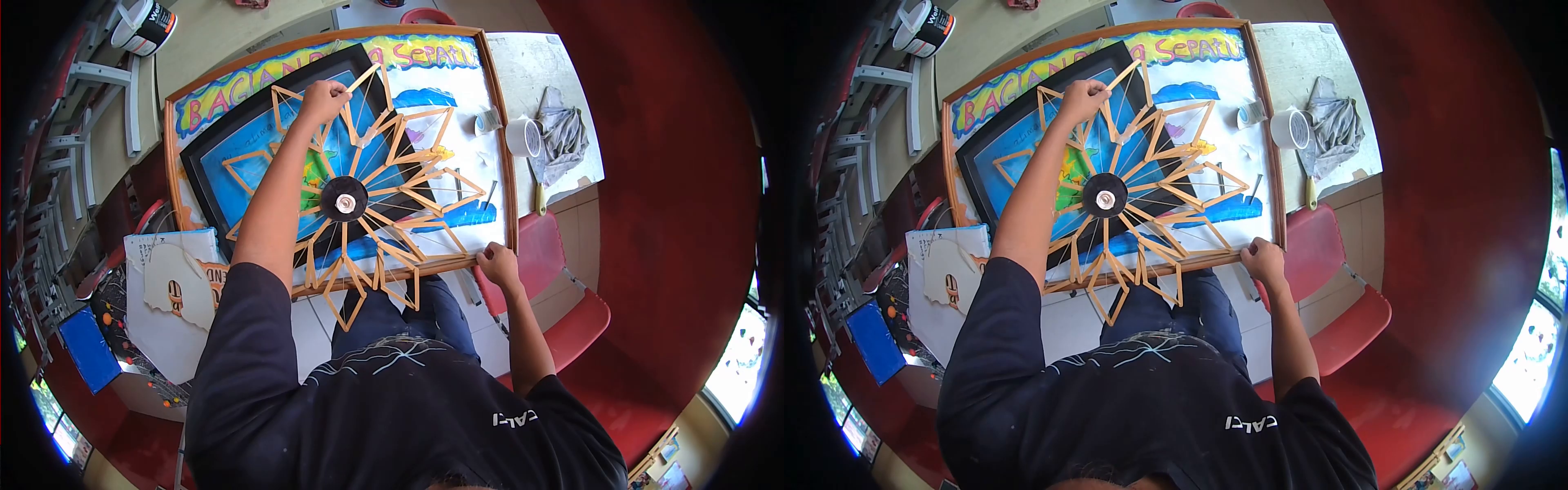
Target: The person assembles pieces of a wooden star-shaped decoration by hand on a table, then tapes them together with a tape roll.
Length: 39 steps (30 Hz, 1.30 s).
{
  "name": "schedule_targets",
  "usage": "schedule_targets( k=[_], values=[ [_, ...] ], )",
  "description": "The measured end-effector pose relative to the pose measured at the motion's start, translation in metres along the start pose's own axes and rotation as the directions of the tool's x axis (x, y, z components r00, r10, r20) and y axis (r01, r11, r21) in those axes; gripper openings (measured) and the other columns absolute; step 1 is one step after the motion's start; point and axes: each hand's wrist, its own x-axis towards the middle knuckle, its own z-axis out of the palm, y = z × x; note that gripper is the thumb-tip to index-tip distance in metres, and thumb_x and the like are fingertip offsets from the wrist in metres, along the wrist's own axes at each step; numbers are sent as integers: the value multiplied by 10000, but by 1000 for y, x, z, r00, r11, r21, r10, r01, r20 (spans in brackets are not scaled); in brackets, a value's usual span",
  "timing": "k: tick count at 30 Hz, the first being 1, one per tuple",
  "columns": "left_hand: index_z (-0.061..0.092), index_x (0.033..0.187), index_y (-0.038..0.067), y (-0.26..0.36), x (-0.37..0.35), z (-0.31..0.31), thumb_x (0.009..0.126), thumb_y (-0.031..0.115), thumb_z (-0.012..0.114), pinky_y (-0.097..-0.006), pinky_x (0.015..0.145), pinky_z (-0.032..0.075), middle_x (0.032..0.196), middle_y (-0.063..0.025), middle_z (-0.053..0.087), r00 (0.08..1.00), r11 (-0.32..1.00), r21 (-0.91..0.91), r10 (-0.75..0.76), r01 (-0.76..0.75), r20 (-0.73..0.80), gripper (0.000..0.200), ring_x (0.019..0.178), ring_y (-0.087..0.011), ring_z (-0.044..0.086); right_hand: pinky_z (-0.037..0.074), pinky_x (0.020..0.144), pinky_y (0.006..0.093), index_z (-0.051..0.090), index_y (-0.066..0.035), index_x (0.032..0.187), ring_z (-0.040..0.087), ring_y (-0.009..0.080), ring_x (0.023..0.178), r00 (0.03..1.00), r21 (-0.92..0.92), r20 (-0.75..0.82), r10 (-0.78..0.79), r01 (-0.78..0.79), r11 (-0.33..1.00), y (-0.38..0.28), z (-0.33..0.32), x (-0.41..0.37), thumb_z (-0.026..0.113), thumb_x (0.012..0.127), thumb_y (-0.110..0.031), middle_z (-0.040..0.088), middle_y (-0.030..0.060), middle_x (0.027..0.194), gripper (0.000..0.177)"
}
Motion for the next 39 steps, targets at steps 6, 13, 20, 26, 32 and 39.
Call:
schedule_targets(
  k=[6,13,20,26,32,39],
  values=[
    [736,989,20,-3,-6,1,853,257,735,-293,700,525,843,-77,731,997,973,-219,-61,69,42,273,752,-144,678,539,706,435,668,2,788,668,375,708,1000,-3,-11,5,-5,1000,1,2,1,642,781,-248,672,208,737,251],
    [735,1001,23,-5,-6,13,861,260,735,-290,680,518,829,-64,721,999,973,-225,-51,54,19,276,734,-133,662,539,711,438,669,-3,782,669,373,715,1000,-27,-16,10,-10,1000,0,3,1,644,788,-274,674,204,739,272],
    [737,996,31,-4,-6,14,864,269,732,-298,686,525,845,-70,726,999,980,-194,-51,53,15,273,740,-146,670,539,707,441,670,-8,771,668,375,708,1000,-45,-24,10,-11,999,0,5,2,646,794,-277,673,202,737,271],
    [737,1002,35,-6,-5,16,865,263,730,-304,699,532,852,-78,731,999,984,-174,-47,47,3,266,757,-157,684,539,706,444,670,-10,772,666,378,701,1000,-41,-25,11,-12,999,0,4,2,647,797,-277,672,202,733,270],
    [737,1000,29,-11,-3,18,863,262,730,-309,700,533,851,-85,733,1000,991,-137,-3,1,-16,271,758,-163,686,540,705,436,669,-4,769,669,374,701,999,-46,-33,7,-8,999,0,5,2,648,798,-272,673,206,734,270],
    [733,1009,24,-14,-2,19,855,256,736,-320,700,536,865,-96,735,1000,988,-155,-14,11,-19,278,761,-177,692,509,675,450,627,-1,842,630,369,716,902,200,-408,-139,237,951,-80,-17,1,679,794,-94,636,172,777,116]
  ],
)
